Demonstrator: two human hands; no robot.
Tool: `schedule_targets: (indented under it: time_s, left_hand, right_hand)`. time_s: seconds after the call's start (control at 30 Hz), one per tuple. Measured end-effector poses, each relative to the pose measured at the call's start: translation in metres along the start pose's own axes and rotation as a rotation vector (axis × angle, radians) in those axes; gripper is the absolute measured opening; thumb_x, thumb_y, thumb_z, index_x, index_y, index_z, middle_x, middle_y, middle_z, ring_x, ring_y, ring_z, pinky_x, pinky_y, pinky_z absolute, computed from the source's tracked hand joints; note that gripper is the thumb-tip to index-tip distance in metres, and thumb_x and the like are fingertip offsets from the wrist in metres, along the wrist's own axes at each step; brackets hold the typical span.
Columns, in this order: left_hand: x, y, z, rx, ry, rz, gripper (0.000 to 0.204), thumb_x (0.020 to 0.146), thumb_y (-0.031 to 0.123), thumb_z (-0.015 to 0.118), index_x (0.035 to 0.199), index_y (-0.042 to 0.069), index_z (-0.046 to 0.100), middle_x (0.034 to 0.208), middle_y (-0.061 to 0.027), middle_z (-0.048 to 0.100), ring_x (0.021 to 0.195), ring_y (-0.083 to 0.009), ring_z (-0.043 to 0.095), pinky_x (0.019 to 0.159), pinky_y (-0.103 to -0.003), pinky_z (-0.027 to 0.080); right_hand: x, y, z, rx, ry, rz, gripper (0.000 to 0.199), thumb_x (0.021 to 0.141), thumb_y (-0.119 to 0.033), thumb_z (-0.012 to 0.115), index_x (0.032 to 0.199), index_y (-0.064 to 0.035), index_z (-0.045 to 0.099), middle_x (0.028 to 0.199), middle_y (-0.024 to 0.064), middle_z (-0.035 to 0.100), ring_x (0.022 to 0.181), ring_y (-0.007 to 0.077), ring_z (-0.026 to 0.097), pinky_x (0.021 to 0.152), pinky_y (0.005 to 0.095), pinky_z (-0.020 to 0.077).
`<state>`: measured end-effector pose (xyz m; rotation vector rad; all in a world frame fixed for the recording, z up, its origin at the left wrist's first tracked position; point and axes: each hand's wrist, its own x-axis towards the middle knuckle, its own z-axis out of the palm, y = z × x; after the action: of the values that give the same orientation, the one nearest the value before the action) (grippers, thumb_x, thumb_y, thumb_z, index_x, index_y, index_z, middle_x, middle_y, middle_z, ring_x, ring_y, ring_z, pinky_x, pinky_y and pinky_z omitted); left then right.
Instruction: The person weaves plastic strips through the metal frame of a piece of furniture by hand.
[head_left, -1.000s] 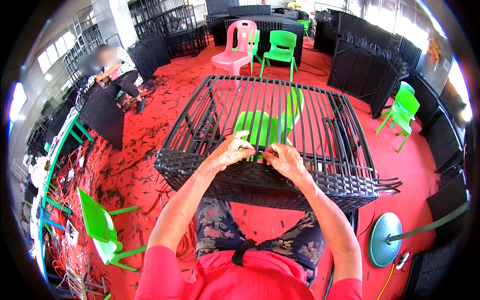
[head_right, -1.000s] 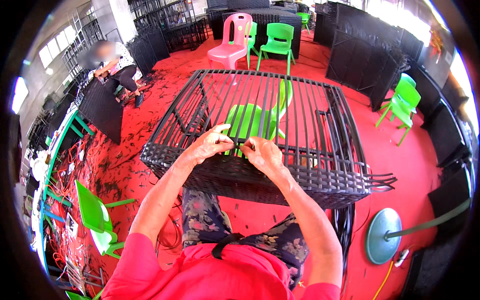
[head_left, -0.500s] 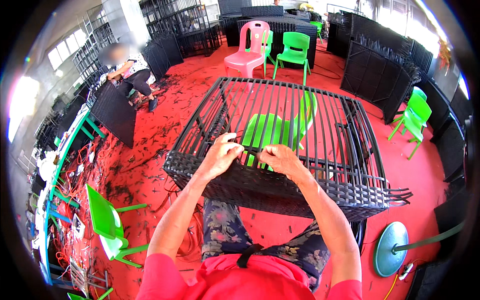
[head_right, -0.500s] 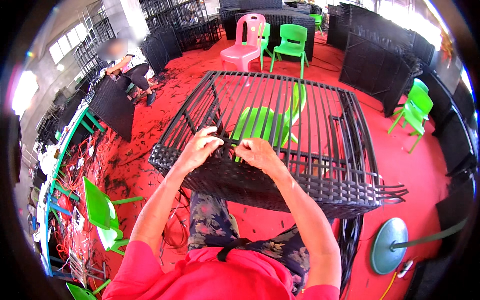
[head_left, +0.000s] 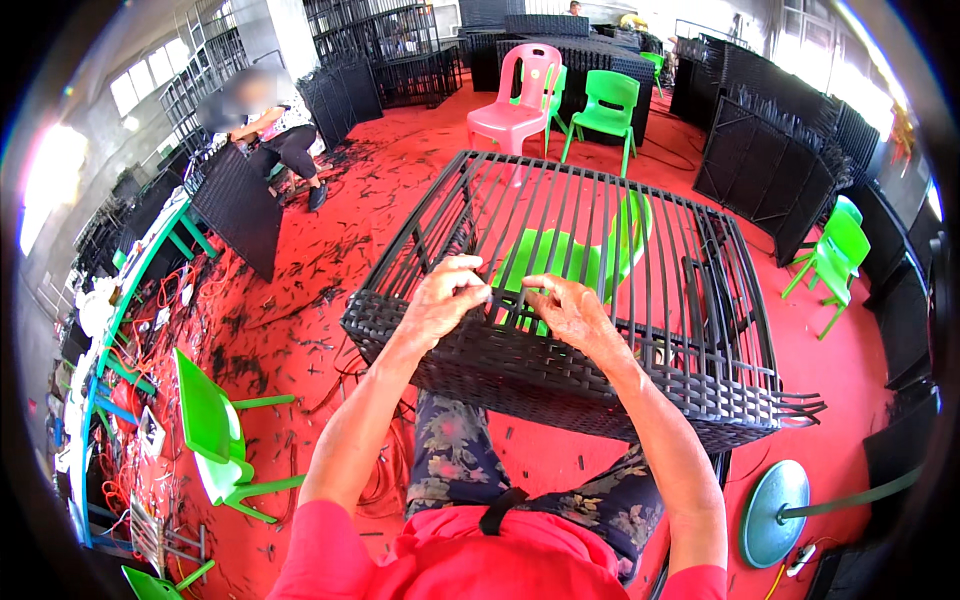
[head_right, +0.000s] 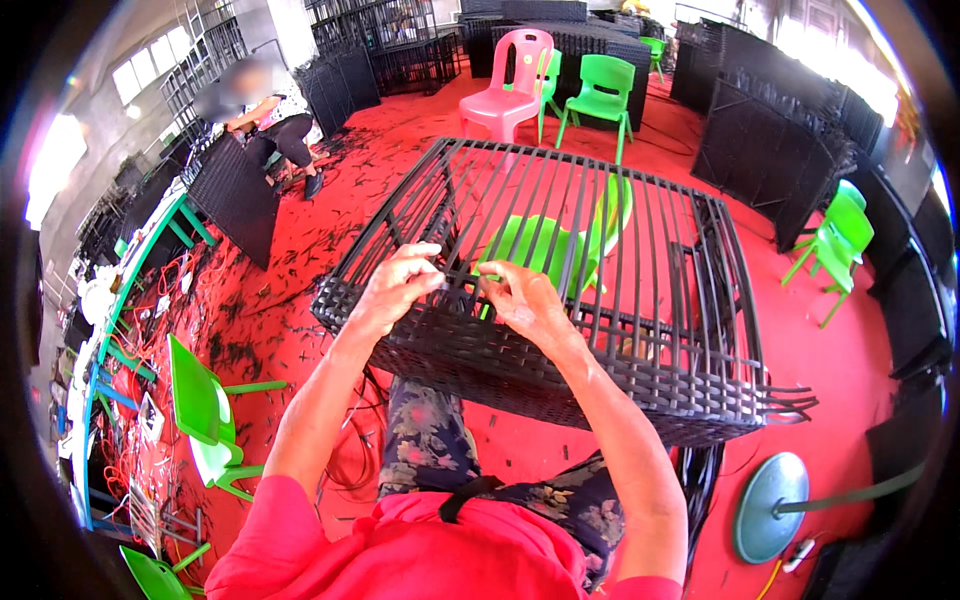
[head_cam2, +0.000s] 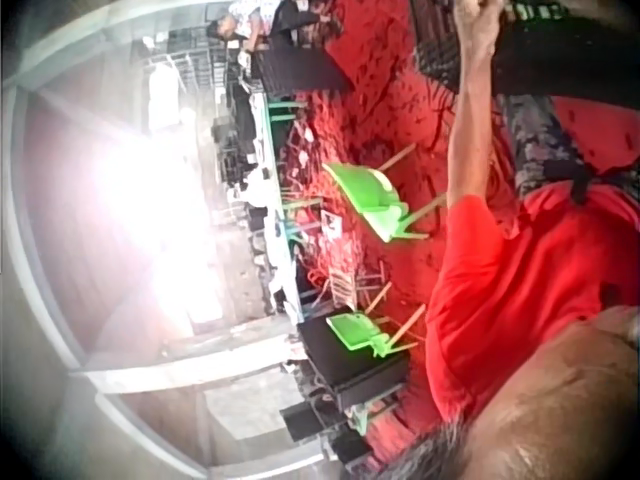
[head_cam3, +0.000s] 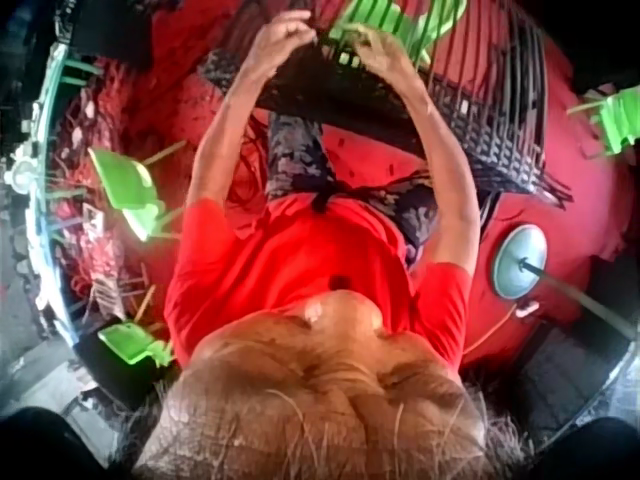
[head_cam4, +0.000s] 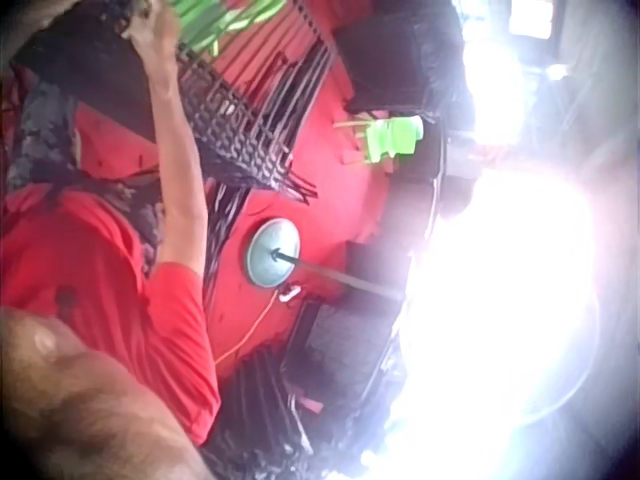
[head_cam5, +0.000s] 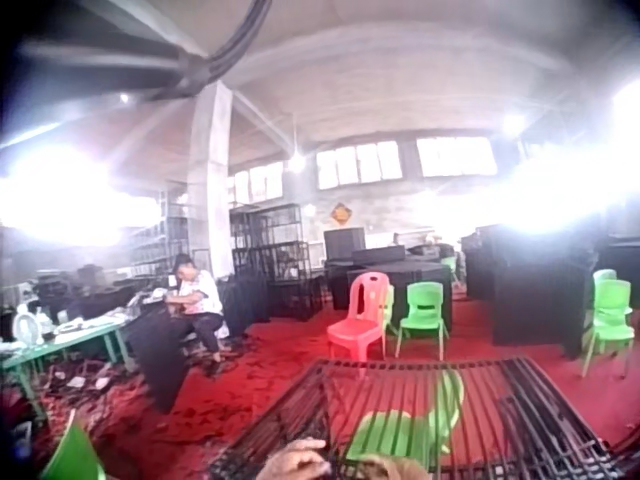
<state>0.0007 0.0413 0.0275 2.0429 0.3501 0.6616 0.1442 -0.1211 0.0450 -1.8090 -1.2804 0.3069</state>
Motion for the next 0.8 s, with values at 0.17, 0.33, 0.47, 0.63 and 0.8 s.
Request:
schedule_targets:
  time_s: [0.17, 0.33, 0.47, 0.63, 0.8]
  left_hand:
    - [-0.01, 0.001, -0.012, -0.321, -0.001, -0.105, 0.015, 0.082, 0.013, 0.062, 0.083, -0.002, 0.064, 0.116, -0.0055, 0.047, 0.083, -0.0065, 0.051, 0.075, -0.024, 0.042]
    - [-0.008, -0.013, -0.018, 0.576, -0.065, 0.077, 0.017, 0.081, 0.017, 0.061, 0.093, 0.006, 0.066, 0.127, -0.0142, 0.044, 0.118, -0.0264, 0.04, 0.097, -0.036, 0.032]
    - [0.002, -0.041, -0.01, 0.678, -0.176, 0.236, 0.021, 0.082, 0.021, 0.057, 0.093, 0.007, 0.066, 0.131, -0.0171, 0.039, 0.124, -0.0332, 0.03, 0.102, -0.039, 0.025]
    - [0.004, -0.012, -0.024, 0.415, -0.314, 0.071, 0.018, 0.078, 0.02, 0.061, 0.088, 0.005, 0.065, 0.131, -0.0157, 0.038, 0.123, -0.0318, 0.032, 0.101, -0.037, 0.026]
    - [-0.009, -0.005, -0.039, 0.585, 0.037, 0.259, 0.017, 0.076, 0.023, 0.064, 0.078, 0.007, 0.064, 0.126, -0.0152, 0.044, 0.122, -0.0308, 0.033, 0.101, -0.039, 0.025]
  right_hand:
    - [0.018, -0.001, 0.016, 0.318, -0.379, 0.089, 0.026, 0.086, -0.029, 0.053, 0.091, -0.0051, 0.063, 0.059, 0.0006, 0.049, 0.052, 0.0072, 0.047, 0.046, 0.0235, 0.0385]
    - [0.012, 0.001, 0.023, 0.368, -0.289, 0.207, 0.032, 0.081, -0.033, 0.056, 0.073, -0.0029, 0.058, 0.056, -0.0001, 0.047, 0.05, 0.0073, 0.044, 0.045, 0.024, 0.0359]
    - [0.018, 0.008, 0.034, 0.288, -0.182, 0.174, 0.03, 0.073, -0.03, 0.058, 0.069, -0.0012, 0.059, 0.054, 0.0064, 0.054, 0.052, 0.0153, 0.054, 0.049, 0.0322, 0.0406]
    - [0.02, 0.008, 0.039, -0.006, -0.159, 0.173, 0.032, 0.073, -0.036, 0.059, 0.076, -0.0046, 0.063, 0.068, 0.0133, 0.061, 0.066, 0.0279, 0.061, 0.062, 0.039, 0.0449]
    - [0.018, -0.016, 0.026, 0.219, -0.175, 0.156, 0.027, 0.083, -0.025, 0.055, 0.096, -0.0026, 0.062, 0.06, 0.0034, 0.056, 0.051, 0.0064, 0.05, 0.046, 0.0243, 0.0399]
